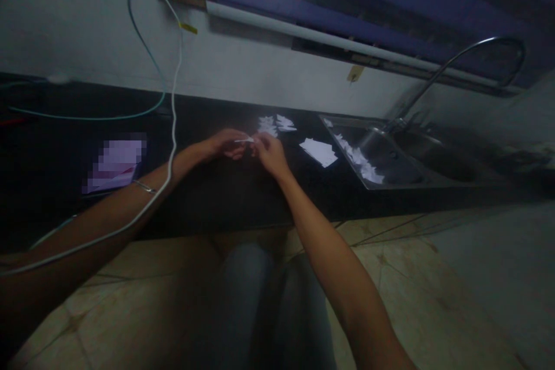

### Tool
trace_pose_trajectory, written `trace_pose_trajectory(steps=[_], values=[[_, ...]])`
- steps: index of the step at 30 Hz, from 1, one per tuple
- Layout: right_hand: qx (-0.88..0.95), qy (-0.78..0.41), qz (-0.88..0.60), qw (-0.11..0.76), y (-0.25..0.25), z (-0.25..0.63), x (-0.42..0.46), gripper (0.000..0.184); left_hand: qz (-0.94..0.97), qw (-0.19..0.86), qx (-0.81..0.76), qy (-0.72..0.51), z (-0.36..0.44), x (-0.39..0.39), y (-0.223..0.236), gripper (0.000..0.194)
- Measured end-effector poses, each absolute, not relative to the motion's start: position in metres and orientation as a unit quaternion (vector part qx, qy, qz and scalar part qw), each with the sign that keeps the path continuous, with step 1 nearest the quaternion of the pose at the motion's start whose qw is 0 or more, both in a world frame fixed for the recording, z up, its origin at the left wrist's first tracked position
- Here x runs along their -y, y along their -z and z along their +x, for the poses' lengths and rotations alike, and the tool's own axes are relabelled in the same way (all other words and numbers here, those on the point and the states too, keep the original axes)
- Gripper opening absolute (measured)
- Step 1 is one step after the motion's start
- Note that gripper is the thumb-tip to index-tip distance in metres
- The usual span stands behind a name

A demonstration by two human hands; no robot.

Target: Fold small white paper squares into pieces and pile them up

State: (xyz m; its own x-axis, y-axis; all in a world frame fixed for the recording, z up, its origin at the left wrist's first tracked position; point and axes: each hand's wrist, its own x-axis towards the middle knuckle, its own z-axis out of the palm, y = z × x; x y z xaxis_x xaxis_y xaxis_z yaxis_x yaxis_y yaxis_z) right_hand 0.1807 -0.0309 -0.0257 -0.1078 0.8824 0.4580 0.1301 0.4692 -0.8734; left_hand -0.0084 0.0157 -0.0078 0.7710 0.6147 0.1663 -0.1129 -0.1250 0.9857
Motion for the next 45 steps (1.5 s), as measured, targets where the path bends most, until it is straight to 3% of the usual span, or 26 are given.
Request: trace_pose_trajectory(steps=[5,9,15,22,28,34,37,45], values=[[0.634,-0.397,-0.370,0.551,0.024,0.181,0.032,0.041,0.701,0.621,-0.222,-0.273,-0.010,-0.015,0.003,0.044],[0.629,-0.392,-0.372,0.558,0.023,0.182,0.033,0.036,0.762,0.543,-0.250,-0.247,-0.007,-0.011,0.000,0.052],[0.593,-0.399,-0.410,0.567,0.023,0.183,0.031,0.037,0.852,0.310,-0.292,-0.304,-0.008,-0.001,-0.007,0.038],[0.584,-0.372,-0.455,0.560,0.027,0.182,0.027,0.033,0.911,0.069,-0.323,-0.246,-0.014,-0.002,-0.011,0.042],[0.612,-0.314,-0.461,0.560,0.026,0.183,0.028,0.026,0.896,0.032,-0.367,-0.247,-0.012,0.001,-0.010,0.041],[0.608,-0.381,-0.428,0.550,0.024,0.182,0.031,0.025,0.893,-0.018,-0.380,-0.239,-0.007,0.010,-0.016,0.034],[0.577,-0.437,-0.418,0.549,0.019,0.180,0.035,0.020,0.900,0.024,-0.342,-0.269,-0.007,0.010,-0.016,0.030],[0.536,-0.524,-0.390,0.535,0.014,0.180,0.037,0.016,0.832,0.394,-0.238,-0.310,-0.008,0.006,-0.012,0.025]])
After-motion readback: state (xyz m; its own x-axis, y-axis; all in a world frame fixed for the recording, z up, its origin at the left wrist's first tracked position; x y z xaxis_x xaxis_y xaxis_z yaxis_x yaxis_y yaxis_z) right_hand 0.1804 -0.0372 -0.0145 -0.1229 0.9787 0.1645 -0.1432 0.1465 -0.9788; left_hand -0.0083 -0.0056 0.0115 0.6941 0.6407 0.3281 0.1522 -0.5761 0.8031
